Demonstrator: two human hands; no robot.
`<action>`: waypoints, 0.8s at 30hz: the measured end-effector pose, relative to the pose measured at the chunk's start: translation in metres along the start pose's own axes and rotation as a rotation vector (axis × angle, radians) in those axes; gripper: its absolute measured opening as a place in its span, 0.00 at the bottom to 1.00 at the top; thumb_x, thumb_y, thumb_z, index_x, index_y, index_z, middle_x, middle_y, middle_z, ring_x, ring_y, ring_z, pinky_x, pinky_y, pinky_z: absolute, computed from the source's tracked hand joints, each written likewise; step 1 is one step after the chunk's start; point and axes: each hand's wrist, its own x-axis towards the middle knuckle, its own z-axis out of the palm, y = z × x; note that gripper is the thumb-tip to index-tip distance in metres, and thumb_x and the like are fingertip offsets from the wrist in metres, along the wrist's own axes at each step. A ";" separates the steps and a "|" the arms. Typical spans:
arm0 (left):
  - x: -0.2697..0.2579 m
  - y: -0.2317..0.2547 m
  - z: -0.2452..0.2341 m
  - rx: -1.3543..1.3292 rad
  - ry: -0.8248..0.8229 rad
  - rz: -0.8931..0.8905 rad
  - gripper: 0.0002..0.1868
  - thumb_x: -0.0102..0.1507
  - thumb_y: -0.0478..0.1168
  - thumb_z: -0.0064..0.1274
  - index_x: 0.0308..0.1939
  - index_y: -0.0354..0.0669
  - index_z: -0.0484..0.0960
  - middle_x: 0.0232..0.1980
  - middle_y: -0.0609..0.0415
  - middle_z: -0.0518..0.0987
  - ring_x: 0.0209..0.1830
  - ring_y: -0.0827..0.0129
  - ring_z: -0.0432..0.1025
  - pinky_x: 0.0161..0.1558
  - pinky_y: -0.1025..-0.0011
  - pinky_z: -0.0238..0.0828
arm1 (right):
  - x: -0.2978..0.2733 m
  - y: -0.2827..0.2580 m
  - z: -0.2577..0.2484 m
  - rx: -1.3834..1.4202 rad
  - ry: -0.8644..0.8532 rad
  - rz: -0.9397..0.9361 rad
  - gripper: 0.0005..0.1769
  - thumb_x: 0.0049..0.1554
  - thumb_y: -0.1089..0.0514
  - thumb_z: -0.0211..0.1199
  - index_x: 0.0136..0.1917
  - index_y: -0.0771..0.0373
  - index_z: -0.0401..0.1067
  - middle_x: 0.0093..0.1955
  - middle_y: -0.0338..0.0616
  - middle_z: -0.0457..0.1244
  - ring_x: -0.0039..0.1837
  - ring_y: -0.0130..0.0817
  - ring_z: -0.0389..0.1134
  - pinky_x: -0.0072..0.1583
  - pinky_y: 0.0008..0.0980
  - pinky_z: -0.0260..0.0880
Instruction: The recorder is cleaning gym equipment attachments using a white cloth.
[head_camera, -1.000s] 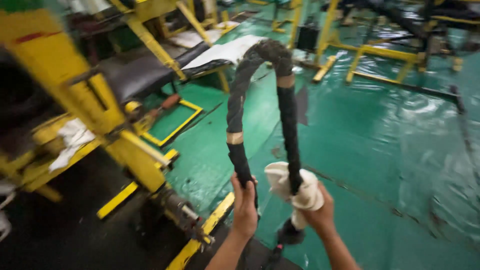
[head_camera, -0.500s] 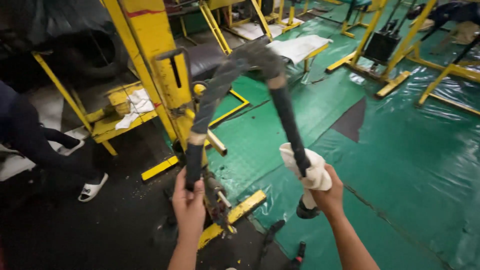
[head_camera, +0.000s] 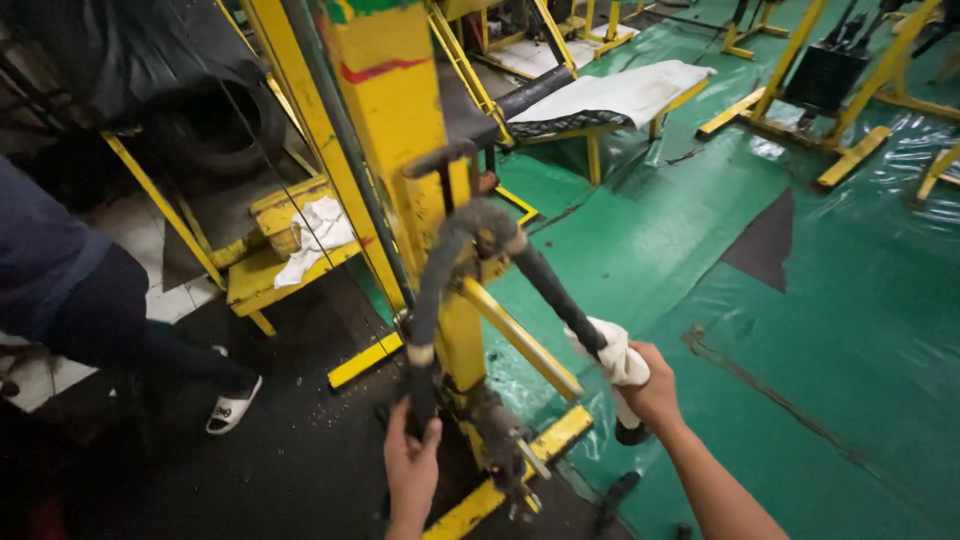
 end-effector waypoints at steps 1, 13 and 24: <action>0.009 -0.024 -0.001 -0.066 -0.025 0.062 0.29 0.62 0.35 0.60 0.67 0.37 0.73 0.51 0.50 0.82 0.45 0.69 0.73 0.49 0.71 0.70 | 0.001 0.015 0.010 -0.004 -0.001 0.040 0.32 0.38 0.66 0.75 0.58 0.60 0.74 0.52 0.45 0.69 0.55 0.37 0.72 0.58 0.35 0.71; 0.043 -0.068 0.057 -0.067 -0.338 0.028 0.29 0.59 0.34 0.64 0.63 0.36 0.72 0.58 0.46 0.82 0.59 0.61 0.76 0.59 0.65 0.70 | -0.016 0.025 0.118 -0.197 -0.035 0.216 0.32 0.39 0.57 0.80 0.58 0.58 0.76 0.55 0.48 0.69 0.57 0.45 0.71 0.58 0.37 0.70; 0.072 -0.080 0.076 0.223 -0.256 0.348 0.24 0.56 0.39 0.66 0.55 0.39 0.79 0.51 0.40 0.82 0.55 0.45 0.76 0.52 0.59 0.73 | -0.011 -0.026 0.117 -0.012 -0.175 -0.145 0.31 0.44 0.58 0.73 0.61 0.66 0.72 0.58 0.55 0.68 0.60 0.50 0.69 0.62 0.38 0.68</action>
